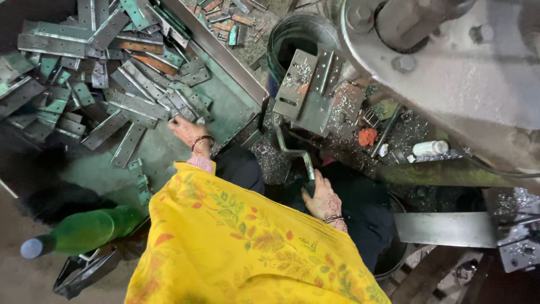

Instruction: The person operates a manual press machine to shape metal pieces. They repeatedly pick up metal blanks, position them under the press, and activate the machine to form the parts, then place the finished pieces aside.

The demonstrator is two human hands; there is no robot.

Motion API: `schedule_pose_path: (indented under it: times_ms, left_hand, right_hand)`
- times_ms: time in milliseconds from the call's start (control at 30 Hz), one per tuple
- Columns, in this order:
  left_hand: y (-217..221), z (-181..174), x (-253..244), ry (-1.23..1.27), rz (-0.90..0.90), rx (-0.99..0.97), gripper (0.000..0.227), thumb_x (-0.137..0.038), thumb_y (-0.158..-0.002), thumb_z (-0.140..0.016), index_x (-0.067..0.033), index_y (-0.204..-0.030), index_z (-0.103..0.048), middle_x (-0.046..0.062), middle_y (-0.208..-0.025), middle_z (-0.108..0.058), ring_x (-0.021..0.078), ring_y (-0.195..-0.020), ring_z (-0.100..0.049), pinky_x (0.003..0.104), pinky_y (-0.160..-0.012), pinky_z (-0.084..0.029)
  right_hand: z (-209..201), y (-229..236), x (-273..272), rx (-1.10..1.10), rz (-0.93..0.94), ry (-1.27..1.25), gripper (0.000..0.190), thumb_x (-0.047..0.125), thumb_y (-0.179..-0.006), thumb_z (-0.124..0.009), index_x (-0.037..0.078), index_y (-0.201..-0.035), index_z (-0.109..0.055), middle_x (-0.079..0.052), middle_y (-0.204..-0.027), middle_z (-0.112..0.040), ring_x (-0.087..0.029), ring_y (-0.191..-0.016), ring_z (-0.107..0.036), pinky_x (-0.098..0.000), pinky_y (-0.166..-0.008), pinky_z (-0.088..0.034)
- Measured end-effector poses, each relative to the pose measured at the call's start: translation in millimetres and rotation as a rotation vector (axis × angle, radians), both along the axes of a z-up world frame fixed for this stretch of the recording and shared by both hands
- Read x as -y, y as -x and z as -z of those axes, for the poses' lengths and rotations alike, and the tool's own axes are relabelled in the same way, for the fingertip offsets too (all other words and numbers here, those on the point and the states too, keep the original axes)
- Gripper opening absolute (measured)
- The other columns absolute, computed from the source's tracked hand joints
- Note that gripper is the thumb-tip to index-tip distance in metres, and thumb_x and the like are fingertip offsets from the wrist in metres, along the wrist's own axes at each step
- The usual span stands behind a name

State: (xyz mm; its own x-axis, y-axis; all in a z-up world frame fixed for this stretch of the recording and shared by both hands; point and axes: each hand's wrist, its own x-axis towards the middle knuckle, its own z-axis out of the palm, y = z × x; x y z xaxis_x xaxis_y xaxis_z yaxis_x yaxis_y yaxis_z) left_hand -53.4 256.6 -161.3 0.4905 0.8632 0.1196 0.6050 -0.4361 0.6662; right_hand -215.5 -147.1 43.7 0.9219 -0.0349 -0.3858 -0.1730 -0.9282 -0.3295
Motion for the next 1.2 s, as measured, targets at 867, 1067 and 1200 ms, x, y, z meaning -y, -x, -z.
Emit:
schedule_pose_path:
  times_ms: [867,1067,1200]
  left_hand:
    - [51,-106,92,1.153,0.489,0.808,0.088,0.025,-0.083,-0.054,-0.0172,-0.160,-0.044,0.008,-0.105,-0.054,0.0257,-0.089,-0.067,0.044,-0.080,-0.066]
    - [19,-144,209,1.353,0.635,0.561,0.076,0.019,-0.079,-0.057,-0.0137,-0.147,-0.047,0.010,-0.109,-0.065,0.0255,-0.088,-0.072,0.037,-0.070,-0.062]
    - [17,-142,248,0.571,0.730,0.360,0.064,0.007,-0.074,-0.077,-0.0121,-0.133,-0.060,0.012,-0.113,-0.067,0.0306,-0.096,-0.069,0.042,-0.081,-0.058]
  right_hand:
    - [31,9,10,0.082,-0.011,-0.107,0.082,0.038,-0.085,-0.071,0.012,-0.153,-0.033,-0.020,-0.135,-0.054,-0.043,-0.109,-0.065,-0.0521,-0.091,-0.055]
    - [27,10,15,0.074,-0.005,-0.121,0.083,0.036,-0.084,-0.072,0.012,-0.153,-0.032,-0.020,-0.135,-0.054,-0.043,-0.108,-0.065,-0.0517,-0.090,-0.055]
    - [26,14,15,0.061,-0.007,-0.133,0.083,0.036,-0.084,-0.072,0.012,-0.153,-0.032,-0.020,-0.135,-0.054,-0.043,-0.108,-0.066,-0.0516,-0.090,-0.055]
